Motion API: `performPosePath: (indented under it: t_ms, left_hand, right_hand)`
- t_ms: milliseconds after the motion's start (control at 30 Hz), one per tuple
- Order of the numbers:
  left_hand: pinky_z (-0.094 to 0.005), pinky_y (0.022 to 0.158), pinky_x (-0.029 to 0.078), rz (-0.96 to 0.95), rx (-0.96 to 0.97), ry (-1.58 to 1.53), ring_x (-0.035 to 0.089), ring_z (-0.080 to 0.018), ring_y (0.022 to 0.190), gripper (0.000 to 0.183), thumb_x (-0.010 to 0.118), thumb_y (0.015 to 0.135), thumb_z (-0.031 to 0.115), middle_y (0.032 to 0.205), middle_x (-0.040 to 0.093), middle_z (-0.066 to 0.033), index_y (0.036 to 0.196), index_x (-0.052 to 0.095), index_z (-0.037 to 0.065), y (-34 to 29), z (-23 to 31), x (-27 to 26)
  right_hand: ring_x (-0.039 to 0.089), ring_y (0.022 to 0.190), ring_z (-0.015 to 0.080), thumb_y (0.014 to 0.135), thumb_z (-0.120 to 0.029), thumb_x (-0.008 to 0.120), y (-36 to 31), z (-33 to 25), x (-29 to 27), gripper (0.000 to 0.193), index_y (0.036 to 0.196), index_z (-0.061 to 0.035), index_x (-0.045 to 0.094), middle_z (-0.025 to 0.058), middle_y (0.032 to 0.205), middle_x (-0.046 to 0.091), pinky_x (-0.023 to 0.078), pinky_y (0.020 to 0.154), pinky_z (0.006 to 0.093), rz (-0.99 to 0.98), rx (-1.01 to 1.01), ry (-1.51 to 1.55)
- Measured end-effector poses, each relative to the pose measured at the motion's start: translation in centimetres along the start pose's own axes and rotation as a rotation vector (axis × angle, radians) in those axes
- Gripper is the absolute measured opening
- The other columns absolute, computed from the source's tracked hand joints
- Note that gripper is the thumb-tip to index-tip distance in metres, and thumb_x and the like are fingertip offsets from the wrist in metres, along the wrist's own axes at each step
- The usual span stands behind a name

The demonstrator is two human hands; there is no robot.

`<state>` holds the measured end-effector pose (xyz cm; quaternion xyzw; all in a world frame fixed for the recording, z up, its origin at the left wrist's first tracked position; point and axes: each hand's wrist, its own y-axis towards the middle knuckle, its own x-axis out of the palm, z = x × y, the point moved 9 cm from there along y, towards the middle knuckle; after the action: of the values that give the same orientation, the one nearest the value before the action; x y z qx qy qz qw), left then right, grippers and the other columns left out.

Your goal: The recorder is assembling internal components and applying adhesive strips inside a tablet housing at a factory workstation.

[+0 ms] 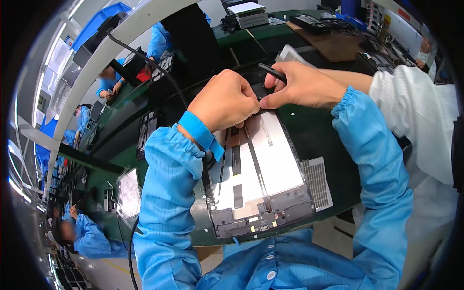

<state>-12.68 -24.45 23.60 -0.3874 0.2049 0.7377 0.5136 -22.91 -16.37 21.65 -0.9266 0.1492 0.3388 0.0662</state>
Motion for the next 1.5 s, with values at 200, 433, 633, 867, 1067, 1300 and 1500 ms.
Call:
performPosePath:
  t_ms: [200, 433, 633, 867, 1067, 1300, 1500]
  left_hand:
    - [-0.0280, 0.059, 0.053, 0.156, 0.151, 0.051, 0.064, -0.0133, 0.062, 0.017, 0.069, 0.081, 0.008, 0.072, 0.068, -0.0082, 0.088, 0.073, -0.007, -1.4, 0.4, -0.8]
    - [-0.0341, 0.087, 0.052, 0.787, 0.202, -0.318, 0.066, -0.0219, 0.097, 0.035, 0.065, 0.094, 0.017, 0.105, 0.071, -0.0180, 0.121, 0.063, -0.007, -18.0, -5.1, -2.4]
    - [-0.0408, 0.113, 0.035, 0.475, 0.190, -0.504, 0.048, -0.0415, 0.135, 0.071, 0.056, 0.100, 0.019, 0.145, 0.044, -0.0367, 0.151, 0.022, -0.016, -21.3, -5.0, 5.4]
    - [-0.0410, 0.114, 0.034, 0.543, 0.279, -0.532, 0.048, -0.0402, 0.135, 0.066, 0.051, 0.102, 0.018, 0.144, 0.044, -0.0365, 0.150, 0.023, -0.017, -21.9, -3.3, 3.7]
    - [-0.0355, 0.110, 0.038, 0.668, 0.428, -0.777, 0.053, -0.0280, 0.127, 0.060, 0.053, 0.101, 0.013, 0.140, 0.051, -0.0252, 0.150, 0.029, -0.012, -19.8, -0.9, 0.4]
    - [-0.0356, 0.114, 0.034, 0.485, 0.403, -1.097, 0.046, -0.0269, 0.135, 0.064, 0.060, 0.099, 0.015, 0.147, 0.045, -0.0242, 0.150, 0.032, -0.010, -15.4, -0.1, 0.0]
    - [-0.0416, 0.107, 0.045, 0.503, 0.473, -0.844, 0.053, -0.0328, 0.133, 0.057, 0.053, 0.104, 0.025, 0.149, 0.046, -0.0257, 0.147, 0.040, -0.010, -15.9, -1.5, -2.3]
  right_hand:
    - [0.059, 0.075, 0.0139, 0.070, -0.024, 0.080, -0.4, -1.9, -0.3, 0.047, 0.101, 0.0049, 0.059, 0.0060, 0.081, 0.062, 0.048, 0.069, 0.0276, 0.051, 0.088, -0.176]
    - [0.063, 0.076, 0.0169, 0.094, -0.033, 0.071, -9.7, -3.1, 1.5, 0.043, 0.109, 0.0066, 0.063, 0.0102, 0.084, 0.067, 0.051, 0.073, 0.0301, 0.510, -0.165, -0.053]
    - [0.047, 0.068, 0.0095, 0.102, -0.038, 0.061, -13.8, -2.6, 6.3, 0.044, 0.095, 0.0048, 0.067, 0.0050, 0.072, 0.060, 0.045, 0.063, 0.0305, 0.297, 0.051, 0.185]
    - [0.049, 0.067, 0.0040, 0.097, -0.031, 0.067, -13.7, -3.7, 5.4, 0.035, 0.092, 0.0035, 0.069, -0.0027, 0.074, 0.060, 0.040, 0.062, 0.0226, 0.373, 0.032, 0.399]
    - [0.056, 0.068, 0.0022, 0.094, -0.027, 0.069, -11.6, -4.2, 3.8, 0.026, 0.101, -0.0028, 0.067, -0.0026, 0.085, 0.065, 0.044, 0.061, 0.0191, 0.341, -0.038, 0.801]
    - [0.067, 0.073, 0.0067, 0.094, -0.025, 0.068, -10.9, -2.6, 1.2, 0.022, 0.101, -0.0033, 0.067, 0.0005, 0.089, 0.068, 0.055, 0.067, 0.0226, 0.347, -0.043, 0.975]
    - [0.071, 0.081, 0.0156, 0.096, -0.020, 0.065, -7.4, 4.0, -6.3, 0.015, 0.101, -0.0055, 0.068, 0.0058, 0.093, 0.072, 0.059, 0.077, 0.0314, 0.384, -0.196, 1.280]
